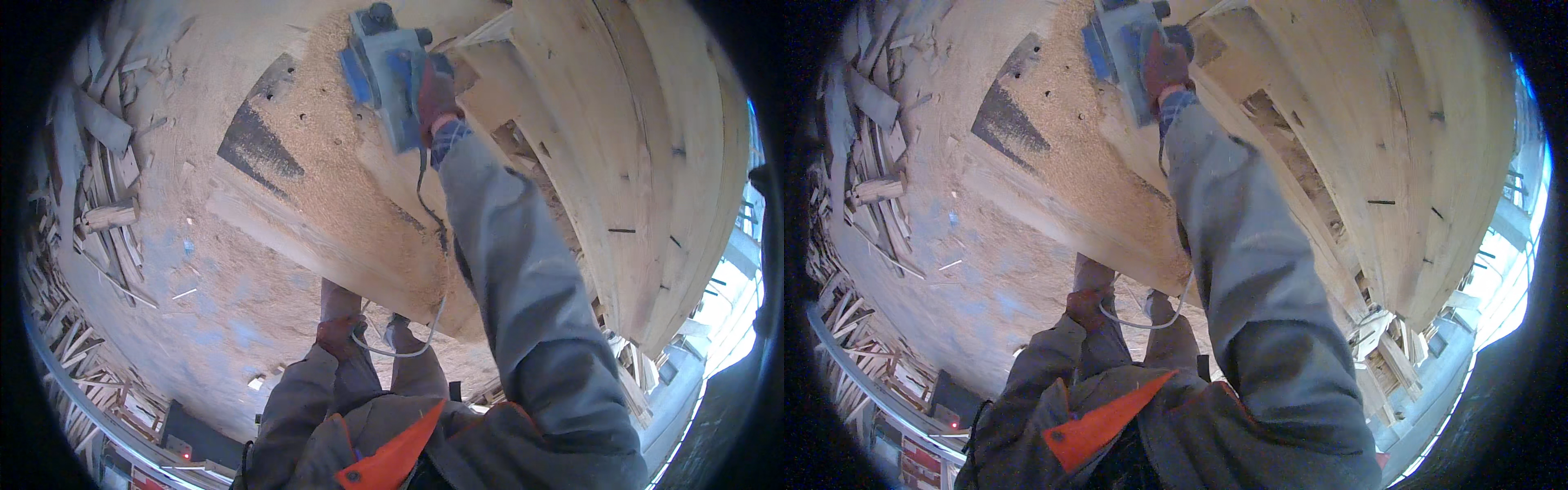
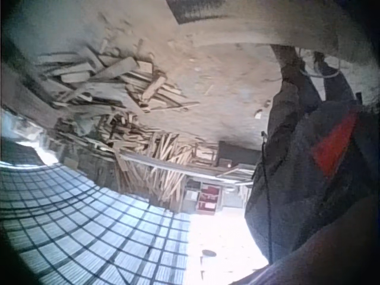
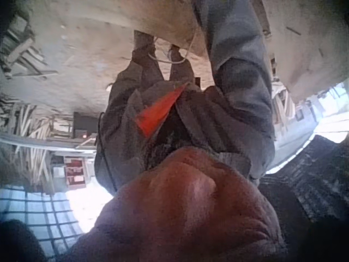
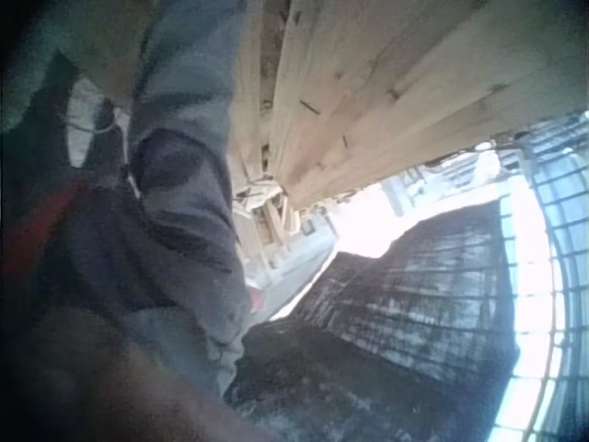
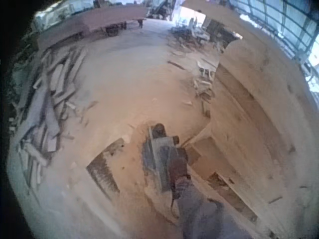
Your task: The person uses a handheld electric sander to smooth the surface of a large curved wooden panel. The sander is moved repeatedly across the panel while the person holds the power cord with the other hand. The panel remains in place throughout the clip.
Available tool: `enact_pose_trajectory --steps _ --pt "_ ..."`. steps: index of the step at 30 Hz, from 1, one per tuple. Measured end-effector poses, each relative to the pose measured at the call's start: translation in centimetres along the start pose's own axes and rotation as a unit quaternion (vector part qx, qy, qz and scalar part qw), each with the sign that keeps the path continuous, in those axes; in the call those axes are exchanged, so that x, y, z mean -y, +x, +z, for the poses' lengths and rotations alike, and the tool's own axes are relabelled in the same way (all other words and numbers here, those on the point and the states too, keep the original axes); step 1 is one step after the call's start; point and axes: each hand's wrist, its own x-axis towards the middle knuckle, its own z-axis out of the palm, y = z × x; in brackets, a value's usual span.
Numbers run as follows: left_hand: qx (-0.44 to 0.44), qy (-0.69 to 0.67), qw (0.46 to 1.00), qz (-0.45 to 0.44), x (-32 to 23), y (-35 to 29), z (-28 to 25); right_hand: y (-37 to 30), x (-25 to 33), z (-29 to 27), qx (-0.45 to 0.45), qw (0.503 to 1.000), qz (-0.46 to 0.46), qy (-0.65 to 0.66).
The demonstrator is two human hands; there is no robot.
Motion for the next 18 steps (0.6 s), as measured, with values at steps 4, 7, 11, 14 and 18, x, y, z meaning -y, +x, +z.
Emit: enact_pose_trajectory --steps 4,7,11,14,18 --pt "-0.036 -0.022 0.999 0.003 0.0 -0.7 0.9 -10.1 -2.7 2.6 0.001 0.821 0.128 0.557" --pt "-0.075 0.027 0.996 0.041 0.1 -0.5 1.9 -22.5 -4.1 3.7 -0.013 0.746 0.13 0.653" --pt "-0.06 -0.001 0.996 0.06 0.1 1.0 3.6 -35.8 -8.5 3.0 0.073 0.861 0.141 0.484" --pt "-0.084 0.006 0.995 0.052 -0.5 2.1 5.5 -41.2 -10.3 3.5 -0.08 0.993 -0.066 0.061" --pt "-0.145 0.003 0.987 0.068 -0.3 2.8 7.2 -39.3 -10.3 4.5 -0.093 0.97 -0.01 0.223"
